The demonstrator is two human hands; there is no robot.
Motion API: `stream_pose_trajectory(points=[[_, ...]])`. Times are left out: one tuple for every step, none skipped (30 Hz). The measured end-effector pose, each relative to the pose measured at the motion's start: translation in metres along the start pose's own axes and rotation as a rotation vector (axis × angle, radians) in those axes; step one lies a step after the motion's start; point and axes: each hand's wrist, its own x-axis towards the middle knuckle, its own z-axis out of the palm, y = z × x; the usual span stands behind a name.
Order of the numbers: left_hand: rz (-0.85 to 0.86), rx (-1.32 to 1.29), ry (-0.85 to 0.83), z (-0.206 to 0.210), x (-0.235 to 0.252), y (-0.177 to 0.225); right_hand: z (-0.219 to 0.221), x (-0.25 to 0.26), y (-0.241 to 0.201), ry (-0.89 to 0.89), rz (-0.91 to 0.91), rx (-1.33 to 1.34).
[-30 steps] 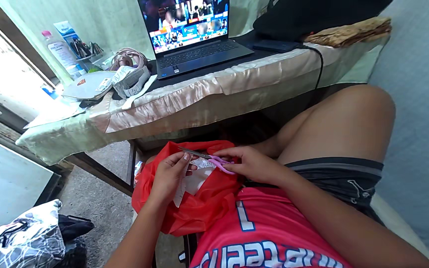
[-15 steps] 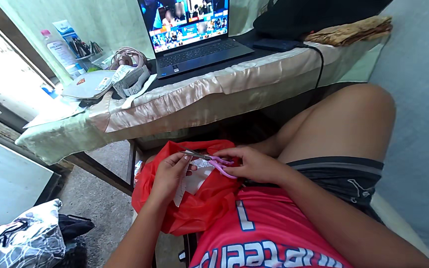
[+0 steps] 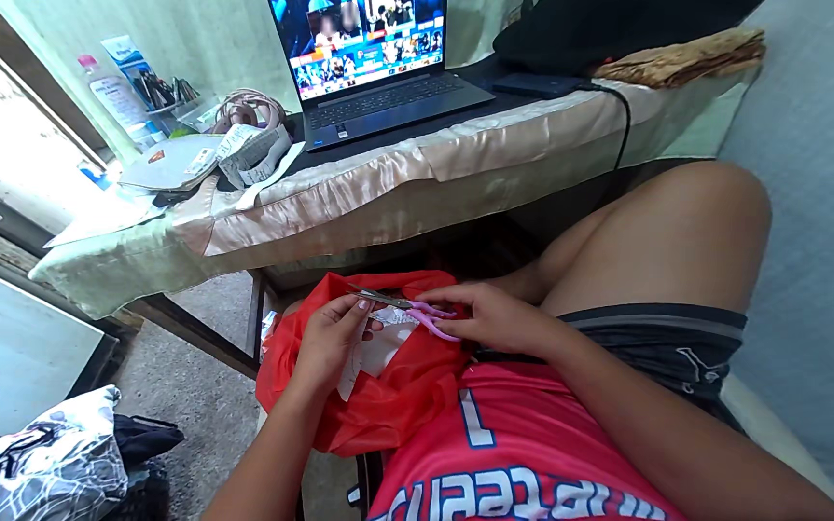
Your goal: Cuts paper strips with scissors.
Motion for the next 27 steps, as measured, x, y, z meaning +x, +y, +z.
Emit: stream_pose_trajectory(points=[[-0.001, 0.001, 0.003, 0.0002, 0.0000, 0.0002, 0.0001, 0.0001, 0.0002, 0.001, 0.004, -0.001], [-0.002, 0.002, 0.004, 0.0003, 0.0000, 0.0005, 0.0000, 0.0002, 0.0001, 0.003, 0.009, 0.001], [-0.003, 0.003, 0.004, 0.0004, 0.0000, 0.0008, -0.0001, 0.0004, 0.0001, 0.006, 0.012, 0.004], [-0.005, 0.006, 0.006, 0.0008, -0.0001, 0.0011, -0.0002, 0.0004, -0.0002, 0.008, 0.016, 0.006], [-0.006, 0.009, 0.006, 0.0011, -0.0003, 0.0015, -0.0002, 0.0003, -0.0004, 0.012, 0.019, 0.006], [-0.006, 0.009, 0.007, 0.0015, -0.0005, 0.0018, -0.0003, 0.0003, -0.0006, 0.015, 0.024, 0.005], [-0.007, 0.010, 0.008, 0.0017, -0.0007, 0.0021, -0.0004, 0.0004, -0.0008, 0.019, 0.025, 0.004], [-0.008, 0.010, 0.009, 0.0019, -0.0008, 0.0022, -0.0006, 0.0004, -0.0008, 0.019, 0.026, 0.002], [-0.010, 0.010, 0.010, 0.0019, -0.0010, 0.0021, -0.0006, 0.0002, -0.0009, 0.015, 0.027, 0.003], [-0.009, 0.010, 0.012, 0.0019, -0.0010, 0.0019, -0.0006, 0.0001, -0.0009, 0.010, 0.022, 0.006], [-0.006, 0.009, 0.009, 0.0016, -0.0007, 0.0016, -0.0007, 0.0002, -0.0009, 0.003, 0.012, 0.011], [0.000, 0.008, 0.006, 0.0010, -0.0002, 0.0007, -0.0009, 0.0000, -0.0010, -0.008, 0.005, 0.015], [0.006, 0.006, 0.004, 0.0004, 0.0004, -0.0004, -0.0010, -0.0003, -0.0012, -0.017, -0.003, 0.019], [0.008, 0.006, 0.004, -0.0002, 0.0009, -0.0012, -0.0009, -0.0005, -0.0013, -0.022, -0.015, 0.022], [0.007, 0.005, 0.004, -0.0005, 0.0012, -0.0016, -0.0010, -0.0006, -0.0017, -0.022, -0.022, 0.023], [0.004, 0.004, 0.005, -0.0006, 0.0013, -0.0017, -0.0010, -0.0008, -0.0019, -0.020, -0.027, 0.025], [0.004, 0.003, 0.006, -0.0006, 0.0015, -0.0019, -0.0010, -0.0010, -0.0019, -0.020, -0.027, 0.028], [0.004, 0.002, 0.006, -0.0006, 0.0015, -0.0020, -0.0008, -0.0010, -0.0019, -0.018, -0.026, 0.030], [0.003, 0.002, 0.007, -0.0008, 0.0015, -0.0023, -0.0006, -0.0009, -0.0016, -0.017, -0.028, 0.030], [0.002, 0.003, 0.007, -0.0007, 0.0014, -0.0022, -0.0005, -0.0007, -0.0009, -0.017, -0.029, 0.028], [0.001, 0.004, 0.007, -0.0006, 0.0013, -0.0022, -0.0004, -0.0007, -0.0004, -0.015, -0.030, 0.023], [0.002, 0.003, 0.006, -0.0006, 0.0013, -0.0022, -0.0002, -0.0007, -0.0001, -0.011, -0.031, 0.021], [0.001, 0.002, 0.006, -0.0004, 0.0012, -0.0019, -0.0001, -0.0007, -0.0003, -0.008, -0.029, 0.019], [0.000, 0.001, 0.006, -0.0002, 0.0011, -0.0016, 0.0000, -0.0009, -0.0005, -0.006, -0.024, 0.016], [0.001, 0.002, 0.005, 0.0000, 0.0009, -0.0014, 0.0001, -0.0012, -0.0008, -0.003, -0.019, 0.012], [0.006, 0.003, 0.003, 0.0001, 0.0007, -0.0013, 0.0002, -0.0012, -0.0007, -0.002, -0.015, 0.010], [0.009, 0.003, 0.002, 0.0000, 0.0006, -0.0012, 0.0003, -0.0010, -0.0002, 0.000, -0.013, 0.009]])
